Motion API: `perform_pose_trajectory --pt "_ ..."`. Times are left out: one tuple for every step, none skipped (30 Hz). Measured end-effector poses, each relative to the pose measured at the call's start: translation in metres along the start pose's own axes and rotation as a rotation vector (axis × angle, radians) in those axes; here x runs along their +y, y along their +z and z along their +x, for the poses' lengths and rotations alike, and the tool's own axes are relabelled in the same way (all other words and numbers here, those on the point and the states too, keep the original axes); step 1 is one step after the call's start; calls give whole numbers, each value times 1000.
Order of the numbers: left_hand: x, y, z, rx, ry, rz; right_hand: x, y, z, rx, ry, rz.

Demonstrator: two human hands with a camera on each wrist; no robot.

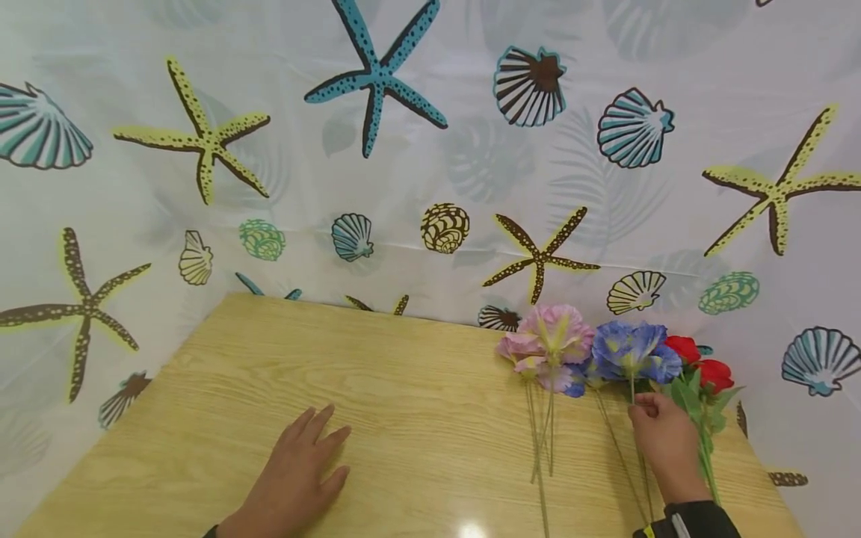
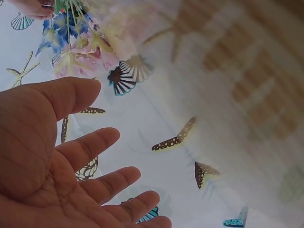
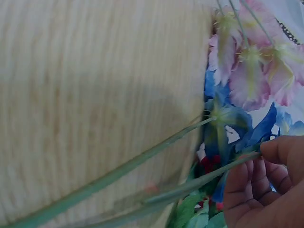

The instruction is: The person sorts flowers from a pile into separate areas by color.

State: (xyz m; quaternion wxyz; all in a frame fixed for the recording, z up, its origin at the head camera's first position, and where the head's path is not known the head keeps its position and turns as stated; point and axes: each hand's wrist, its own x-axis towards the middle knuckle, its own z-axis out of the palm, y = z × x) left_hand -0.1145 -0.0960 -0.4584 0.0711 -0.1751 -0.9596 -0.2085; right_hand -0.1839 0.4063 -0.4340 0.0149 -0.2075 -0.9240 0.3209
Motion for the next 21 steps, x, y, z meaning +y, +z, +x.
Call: perform_pose_trajectory --pt "0 0 0 3 2 -1 2 1 1 -10 8 5" --pt "1 0 -1 3 1 -1 3 2 1 -17 14 9" --pt "1 0 -1 5 1 -2 4 2 1 -20 20 9" --pt "1 0 -1 6 2 -1 5 2 1 -29 25 11" --pt "1 0 -1 5 2 0 6 2 1 -31 28 11" --pt "1 0 -2 4 1 -2 6 2 0 -34 32 11" --pt "1 0 -2 2 0 -2 6 2 0 -34 36 10" --pt "1 0 -2 -2 -2 -3 6 2 -1 -35 39 8" --pt "1 0 -2 -4 -3 -3 6 1 -1 -35 43 8" --pt "1 0 -2 -6 -5 -2 6 1 -1 -33 51 7" --pt "1 0 -1 -7 -7 -4 5 1 -1 -29 54 9" --pt "0 0 -1 -7 -8 -4 5 0 -1 -25 58 13" --pt "0 1 -1 -6 -9 -4 4 0 -2 -21 61 21" --pt "0 0 0 -6 -10 -4 3 0 -2 -17 64 27" --pt "0 0 0 -4 -10 -3 2 1 -4 -10 63 29" --pt "0 0 0 -3 -9 -5 1 2 -6 -1 57 28" --pt "0 0 1 -1 -8 -9 -1 3 -8 2 48 35" --pt "1 0 1 1 -8 -9 -2 5 -12 15 26 34" --pt "1 0 2 3 -8 -11 -5 7 -16 14 9 35" --pt "3 0 2 8 -5 -13 -8 10 -20 18 -18 24" --pt "4 1 3 13 -2 -15 -10 13 -24 26 -59 13"
